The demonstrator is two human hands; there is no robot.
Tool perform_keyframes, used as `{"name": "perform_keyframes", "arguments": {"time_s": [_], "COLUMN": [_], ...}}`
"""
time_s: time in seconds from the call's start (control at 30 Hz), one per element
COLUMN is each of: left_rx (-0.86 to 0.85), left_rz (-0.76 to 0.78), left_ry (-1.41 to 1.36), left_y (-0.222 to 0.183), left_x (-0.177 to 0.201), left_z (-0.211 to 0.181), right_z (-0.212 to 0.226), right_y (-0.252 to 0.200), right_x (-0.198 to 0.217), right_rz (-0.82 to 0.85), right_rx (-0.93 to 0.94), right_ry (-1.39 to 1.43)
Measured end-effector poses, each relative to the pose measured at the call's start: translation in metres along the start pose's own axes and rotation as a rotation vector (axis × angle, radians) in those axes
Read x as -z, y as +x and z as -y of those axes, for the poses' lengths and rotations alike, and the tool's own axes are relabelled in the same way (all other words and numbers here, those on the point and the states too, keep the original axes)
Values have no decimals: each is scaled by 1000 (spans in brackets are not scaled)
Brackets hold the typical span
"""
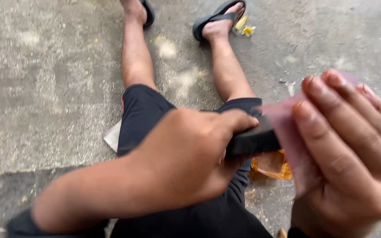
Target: Sanding a wooden board with sandpaper to smooth the surface
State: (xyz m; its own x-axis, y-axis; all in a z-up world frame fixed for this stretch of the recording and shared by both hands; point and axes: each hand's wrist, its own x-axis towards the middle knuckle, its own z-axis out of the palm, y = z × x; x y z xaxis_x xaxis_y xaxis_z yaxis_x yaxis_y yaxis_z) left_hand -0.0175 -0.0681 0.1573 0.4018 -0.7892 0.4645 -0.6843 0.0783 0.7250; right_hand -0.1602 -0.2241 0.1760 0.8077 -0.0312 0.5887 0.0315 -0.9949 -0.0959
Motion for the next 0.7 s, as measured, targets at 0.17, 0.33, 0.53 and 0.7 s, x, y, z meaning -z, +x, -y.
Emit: {"name": "perform_keyframes", "arguments": {"time_s": [0.17,0.33,0.53,0.7], "left_rx": [153,371,321,421], "left_rz": [203,241,582,320], "left_ry": [286,317,128,-613], "left_y": [3,1,-41,-164], "left_x": [34,44,121,110], "left_z": [2,25,70,153], "right_z": [1,1,-20,-38], "right_y": [10,22,29,26], "right_x": [-50,-102,-108,-119], "right_rz": [-59,-120,-70,-78], "right_rx": [-14,-25,33,-56], "right_ry": [310,472,470,549]}}
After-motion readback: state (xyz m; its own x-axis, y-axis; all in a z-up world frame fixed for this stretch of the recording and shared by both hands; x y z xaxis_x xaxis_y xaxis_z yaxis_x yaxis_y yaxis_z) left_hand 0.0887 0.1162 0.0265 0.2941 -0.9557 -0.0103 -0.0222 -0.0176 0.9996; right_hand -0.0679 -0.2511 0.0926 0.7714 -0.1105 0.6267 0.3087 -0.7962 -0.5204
